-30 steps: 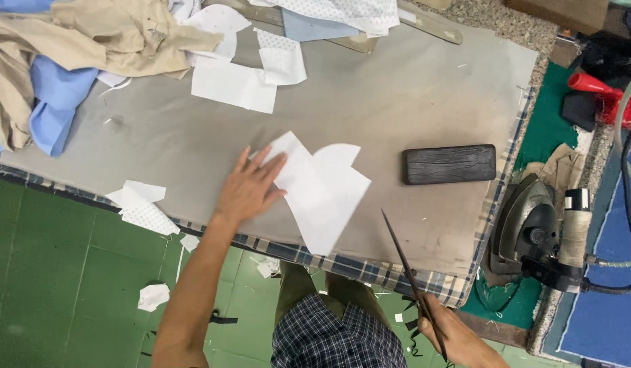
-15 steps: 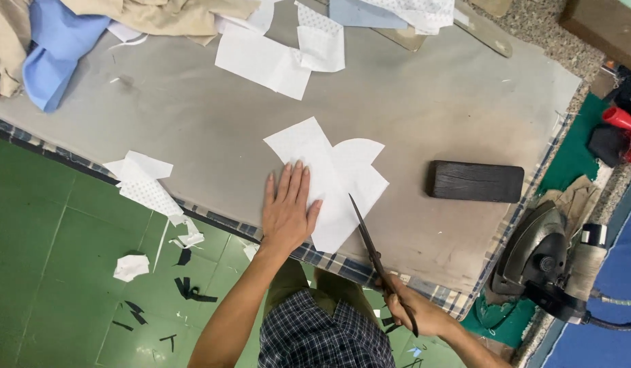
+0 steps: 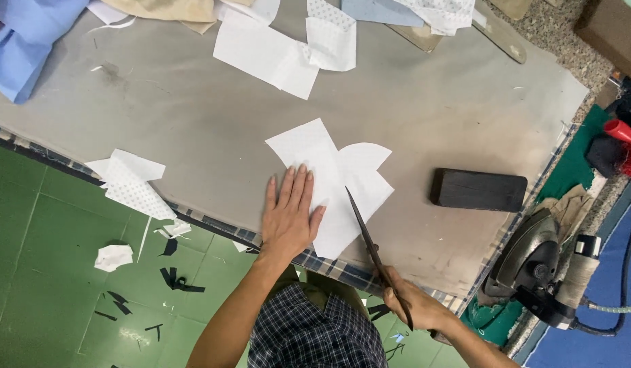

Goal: The person irons a white fabric piece, then uses shears to cut it into smaller shapes. They continue to iron and cut additional fabric pieces, handling them one at a time on the worktable.

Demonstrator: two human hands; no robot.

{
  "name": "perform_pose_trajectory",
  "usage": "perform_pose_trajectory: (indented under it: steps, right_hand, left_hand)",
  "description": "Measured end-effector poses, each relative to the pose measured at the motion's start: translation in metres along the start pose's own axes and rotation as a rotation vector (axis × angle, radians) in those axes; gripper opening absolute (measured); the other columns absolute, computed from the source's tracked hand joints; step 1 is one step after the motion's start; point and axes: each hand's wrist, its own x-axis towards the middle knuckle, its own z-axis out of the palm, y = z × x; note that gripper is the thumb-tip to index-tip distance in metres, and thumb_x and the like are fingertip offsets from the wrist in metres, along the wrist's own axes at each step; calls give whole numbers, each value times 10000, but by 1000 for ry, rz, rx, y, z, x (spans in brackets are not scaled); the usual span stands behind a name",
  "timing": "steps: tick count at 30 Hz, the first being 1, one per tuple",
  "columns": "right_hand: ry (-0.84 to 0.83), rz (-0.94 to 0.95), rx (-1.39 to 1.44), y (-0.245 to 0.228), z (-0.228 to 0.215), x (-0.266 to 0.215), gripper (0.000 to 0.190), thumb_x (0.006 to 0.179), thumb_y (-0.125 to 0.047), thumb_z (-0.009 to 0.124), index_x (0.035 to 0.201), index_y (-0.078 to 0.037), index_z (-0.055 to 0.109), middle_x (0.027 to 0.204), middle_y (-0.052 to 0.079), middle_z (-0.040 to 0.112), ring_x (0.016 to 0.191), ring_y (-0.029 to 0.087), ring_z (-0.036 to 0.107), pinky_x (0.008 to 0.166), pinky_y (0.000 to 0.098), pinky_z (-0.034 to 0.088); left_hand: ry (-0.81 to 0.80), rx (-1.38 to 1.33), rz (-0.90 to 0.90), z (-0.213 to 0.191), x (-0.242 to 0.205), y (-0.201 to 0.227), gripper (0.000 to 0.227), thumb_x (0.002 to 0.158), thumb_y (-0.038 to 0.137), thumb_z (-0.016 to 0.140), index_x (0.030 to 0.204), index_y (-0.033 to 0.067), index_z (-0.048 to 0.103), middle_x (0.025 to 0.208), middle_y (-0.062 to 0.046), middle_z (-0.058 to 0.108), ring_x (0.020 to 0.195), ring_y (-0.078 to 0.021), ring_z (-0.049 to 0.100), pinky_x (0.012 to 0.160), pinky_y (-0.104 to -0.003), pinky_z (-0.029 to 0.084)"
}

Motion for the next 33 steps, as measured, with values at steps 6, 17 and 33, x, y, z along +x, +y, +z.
perform_pose_trajectory:
  steps: [6, 17, 33]
  right_hand:
    - [111, -56, 47, -21, -1, 24, 695, 920, -675, 310, 1316, -124, 462, 679, 5, 467, 566, 138, 463, 487, 340, 393]
    - [30, -18, 55, -50, -28, 39, 844, 853, -744, 286, 1369, -89, 418, 731, 7, 488, 570, 120, 491, 476, 297, 484]
    - [210, 38, -70, -96, -69, 85, 780, 932, -756, 395, 1126, -32, 613, 599, 141, 663, 563, 255, 684, 533, 360, 527]
  left_hand:
    - [-54, 42, -13, 4, 1, 0, 726, 1072, 559, 132, 1624, 97, 219, 1713, -81, 180, 1594, -251, 112, 1293, -502, 29]
    - [12, 29, 9, 1, 1, -2, 721, 1077, 553, 172, 1617, 86, 280, 1703, -87, 231, 1590, -253, 140, 1292, -500, 57]
    - [124, -167, 4, 3, 1, -3, 699, 1048, 523, 356, 1575, 65, 368, 1655, -155, 325, 1549, -319, 242, 1264, -579, 88]
